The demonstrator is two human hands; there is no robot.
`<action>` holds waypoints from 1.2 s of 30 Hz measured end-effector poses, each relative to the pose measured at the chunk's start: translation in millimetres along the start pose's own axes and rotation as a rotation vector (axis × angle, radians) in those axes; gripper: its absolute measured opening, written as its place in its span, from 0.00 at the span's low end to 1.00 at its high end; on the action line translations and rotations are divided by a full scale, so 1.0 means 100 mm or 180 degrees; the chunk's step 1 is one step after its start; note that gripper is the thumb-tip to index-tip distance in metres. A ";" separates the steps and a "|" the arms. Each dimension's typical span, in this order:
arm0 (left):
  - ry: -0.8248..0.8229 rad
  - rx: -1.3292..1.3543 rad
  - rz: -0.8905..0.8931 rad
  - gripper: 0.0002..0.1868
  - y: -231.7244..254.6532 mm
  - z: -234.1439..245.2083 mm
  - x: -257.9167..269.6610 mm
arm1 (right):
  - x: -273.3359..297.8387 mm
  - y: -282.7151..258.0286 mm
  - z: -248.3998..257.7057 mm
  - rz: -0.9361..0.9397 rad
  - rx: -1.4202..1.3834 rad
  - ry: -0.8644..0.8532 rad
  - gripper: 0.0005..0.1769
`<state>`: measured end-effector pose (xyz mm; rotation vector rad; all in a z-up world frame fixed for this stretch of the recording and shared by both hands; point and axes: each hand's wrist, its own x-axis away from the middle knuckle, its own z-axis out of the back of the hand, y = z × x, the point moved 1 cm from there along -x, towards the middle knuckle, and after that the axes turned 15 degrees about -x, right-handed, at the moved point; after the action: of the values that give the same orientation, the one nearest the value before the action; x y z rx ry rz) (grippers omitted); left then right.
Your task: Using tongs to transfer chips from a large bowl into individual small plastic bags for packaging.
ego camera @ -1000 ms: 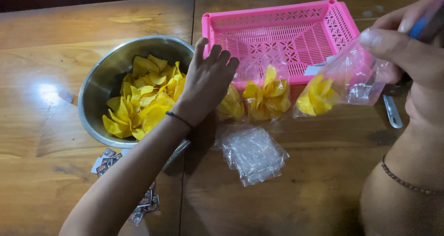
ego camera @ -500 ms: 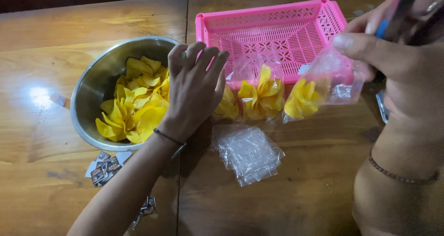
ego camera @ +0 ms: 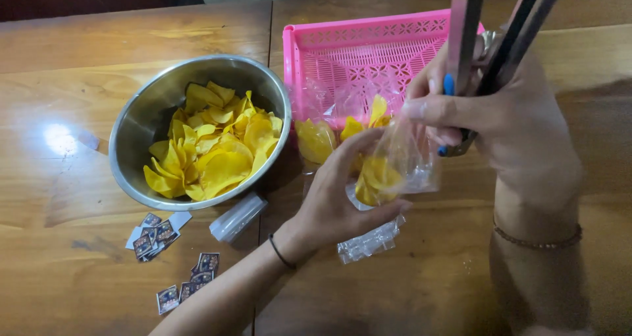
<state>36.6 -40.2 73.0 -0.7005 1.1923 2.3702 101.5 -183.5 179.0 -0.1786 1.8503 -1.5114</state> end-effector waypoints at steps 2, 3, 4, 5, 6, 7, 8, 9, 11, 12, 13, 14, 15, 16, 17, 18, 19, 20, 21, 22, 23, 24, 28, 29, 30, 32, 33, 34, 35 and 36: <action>0.0098 -0.0368 0.0227 0.38 -0.03 -0.05 0.06 | 0.02 -0.03 -0.04 -0.0071 0.0234 -0.0144 0.15; 0.0103 -0.0373 0.0232 0.38 -0.04 -0.04 0.06 | 0.02 -0.01 -0.02 -0.0071 0.0230 -0.0151 0.15; 0.0129 -0.0416 0.0103 0.38 -0.05 -0.03 0.07 | 0.02 0.02 -0.01 -0.0103 0.0165 -0.0148 0.16; 0.0159 -0.0453 -0.0019 0.38 -0.05 -0.02 0.08 | 0.03 0.04 0.01 -0.0144 0.0104 -0.0149 0.18; 0.0168 -0.0451 -0.0008 0.38 -0.06 -0.02 0.10 | 0.03 0.05 0.00 -0.0152 0.0105 -0.0159 0.18; 0.0231 -0.0457 -0.0006 0.37 -0.08 -0.03 0.11 | 0.03 0.06 0.00 -0.0248 -0.0066 -0.0057 0.14; 0.0294 -0.0463 -0.0004 0.35 -0.10 -0.03 0.12 | 0.03 0.08 0.00 -0.0343 -0.0236 0.0046 0.12; 0.0303 -0.0461 0.0008 0.35 -0.09 -0.02 0.14 | 0.03 0.06 -0.02 -0.0354 -0.0235 0.0035 0.12; 0.0504 -0.0664 0.0285 0.38 -0.07 0.00 0.18 | 0.02 0.01 -0.05 -0.0243 0.0597 0.0019 0.16; 0.0513 -0.0663 0.0297 0.38 -0.09 0.01 0.20 | 0.03 -0.02 -0.07 -0.0250 0.0597 0.0006 0.16; 0.0578 -0.0772 0.0274 0.39 -0.11 0.03 0.23 | 0.03 -0.04 -0.09 -0.0481 0.0730 0.0056 0.11; 0.0643 -0.0882 0.0251 0.40 -0.13 0.05 0.25 | 0.03 -0.07 -0.11 -0.0712 0.0864 0.0106 0.07; 0.0651 -0.0883 0.0262 0.40 -0.14 0.05 0.27 | 0.04 -0.04 -0.11 -0.0717 0.0863 0.0093 0.07; 0.0743 -0.0935 0.0245 0.39 -0.16 0.06 0.28 | 0.04 0.00 -0.11 -0.0816 0.0975 0.0157 0.08; 0.0832 -0.0986 0.0222 0.38 -0.17 0.06 0.29 | 0.05 0.03 -0.10 -0.0912 0.1087 0.0226 0.11; 0.0837 -0.0988 0.0229 0.38 -0.17 0.06 0.31 | 0.04 0.07 -0.06 -0.0915 0.1086 0.0219 0.11; 0.0795 -0.0983 0.0334 0.37 -0.17 0.06 0.34 | 0.04 0.10 -0.04 -0.0821 0.1309 0.0019 0.08; 0.0753 -0.0978 0.0439 0.36 -0.17 0.06 0.37 | 0.04 0.14 -0.01 -0.0726 0.1529 -0.0182 0.08; 0.0758 -0.0981 0.0445 0.36 -0.17 0.06 0.40 | 0.03 0.13 -0.03 -0.0728 0.1527 -0.0189 0.08; 0.0745 -0.0974 0.0468 0.36 -0.18 0.06 0.43 | 0.02 0.12 -0.04 -0.0867 0.1733 -0.0068 0.07; 0.0727 -0.0964 0.0504 0.36 -0.18 0.06 0.46 | 0.02 0.11 -0.04 -0.1022 0.1935 0.0051 0.07; 0.0724 -0.0962 0.0524 0.36 -0.17 0.07 0.49 | 0.02 0.15 0.00 -0.1038 0.1931 0.0039 0.07; 0.0737 -0.0987 0.0554 0.37 -0.18 0.11 0.55 | -0.03 0.15 0.01 -0.0984 0.1839 -0.0178 0.12; 0.0712 -0.0986 0.0591 0.37 -0.18 0.11 0.57 | -0.05 0.13 -0.02 -0.1314 0.1838 -0.0009 0.11; 0.0719 -0.0990 0.0597 0.37 -0.17 0.11 0.57 | -0.05 0.20 0.00 -0.1313 0.1837 -0.0020 0.11; 0.0750 -0.0829 0.0428 0.36 -0.15 0.09 0.56 | -0.04 0.32 0.04 -0.1148 0.1796 -0.0003 0.19; 0.0764 -0.0832 0.0441 0.36 -0.16 0.08 0.57 | -0.08 0.29 -0.06 -0.1149 0.1798 -0.0022 0.19; 0.0735 -0.0819 0.0313 0.34 -0.16 0.07 0.58 | -0.13 0.26 -0.16 -0.1260 0.2284 -0.0112 0.23; 0.0693 -0.0811 0.0184 0.33 -0.16 0.06 0.59 | -0.17 0.23 -0.25 -0.1366 0.2759 -0.0196 0.34; 0.0694 -0.0819 0.0194 0.33 -0.16 0.06 0.59 | -0.18 0.38 -0.17 -0.1367 0.2751 -0.0207 0.34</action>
<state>-3.7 -19.0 31.5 -1.0427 1.0115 2.5793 116.7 -149.3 153.1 -0.2092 0.9978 -2.4254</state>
